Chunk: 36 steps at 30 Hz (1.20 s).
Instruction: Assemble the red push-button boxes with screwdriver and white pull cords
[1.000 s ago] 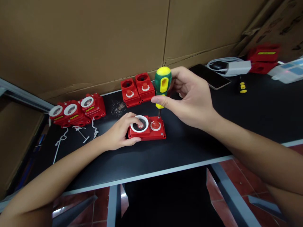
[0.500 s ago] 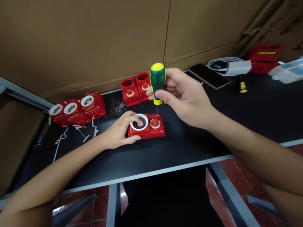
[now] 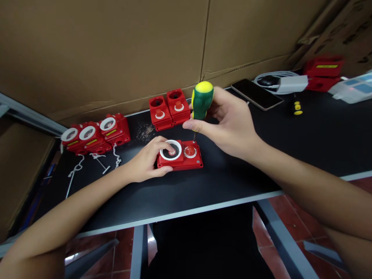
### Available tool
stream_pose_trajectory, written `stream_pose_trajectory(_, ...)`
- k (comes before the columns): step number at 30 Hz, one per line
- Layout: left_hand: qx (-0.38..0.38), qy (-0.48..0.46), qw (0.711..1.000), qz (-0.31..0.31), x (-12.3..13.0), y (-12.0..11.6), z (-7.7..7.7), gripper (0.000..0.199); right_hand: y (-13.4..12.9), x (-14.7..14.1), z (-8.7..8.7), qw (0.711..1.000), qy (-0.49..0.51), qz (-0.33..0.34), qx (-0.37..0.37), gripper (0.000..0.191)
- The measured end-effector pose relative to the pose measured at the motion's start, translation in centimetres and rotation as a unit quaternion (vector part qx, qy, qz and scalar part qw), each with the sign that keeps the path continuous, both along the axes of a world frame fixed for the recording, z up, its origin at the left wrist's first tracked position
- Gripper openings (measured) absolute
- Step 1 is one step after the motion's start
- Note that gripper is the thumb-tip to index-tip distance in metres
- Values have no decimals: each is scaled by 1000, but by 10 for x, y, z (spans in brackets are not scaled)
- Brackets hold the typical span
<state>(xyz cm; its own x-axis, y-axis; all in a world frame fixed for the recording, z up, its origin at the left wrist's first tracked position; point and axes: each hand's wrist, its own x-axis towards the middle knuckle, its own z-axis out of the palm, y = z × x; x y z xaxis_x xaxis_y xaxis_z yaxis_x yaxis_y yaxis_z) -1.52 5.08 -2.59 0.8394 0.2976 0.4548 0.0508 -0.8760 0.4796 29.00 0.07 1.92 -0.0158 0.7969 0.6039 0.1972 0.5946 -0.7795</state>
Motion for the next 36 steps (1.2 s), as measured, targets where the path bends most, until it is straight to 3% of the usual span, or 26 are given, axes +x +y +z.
stream_pose_trajectory(4, -17, -1, 1000, 2, 0, 0, -1, 44, 0, 1, 1, 1000, 14, 27, -7, 59)
stream_pose_trajectory(14, -14, 17, 1000, 4, -1, 1, 2, 43, -6, -1, 4, 994, -38, 101, 1, 42)
stream_pose_trajectory(24, -2, 9, 1000, 0, 0, 1, 1, 42, 0, 0, 4, 998, -31, 53, 15, 50)
stream_pose_trajectory(32, -15, 4, 1000, -3, -1, 2, 0, 41, 1, 3, 6, 994, 14, 103, -20, 49)
stream_pose_trajectory(36, -15, -3, 1000, -6, 0, 1, 1, 42, 0, 5, 6, 982, 23, 180, -48, 42)
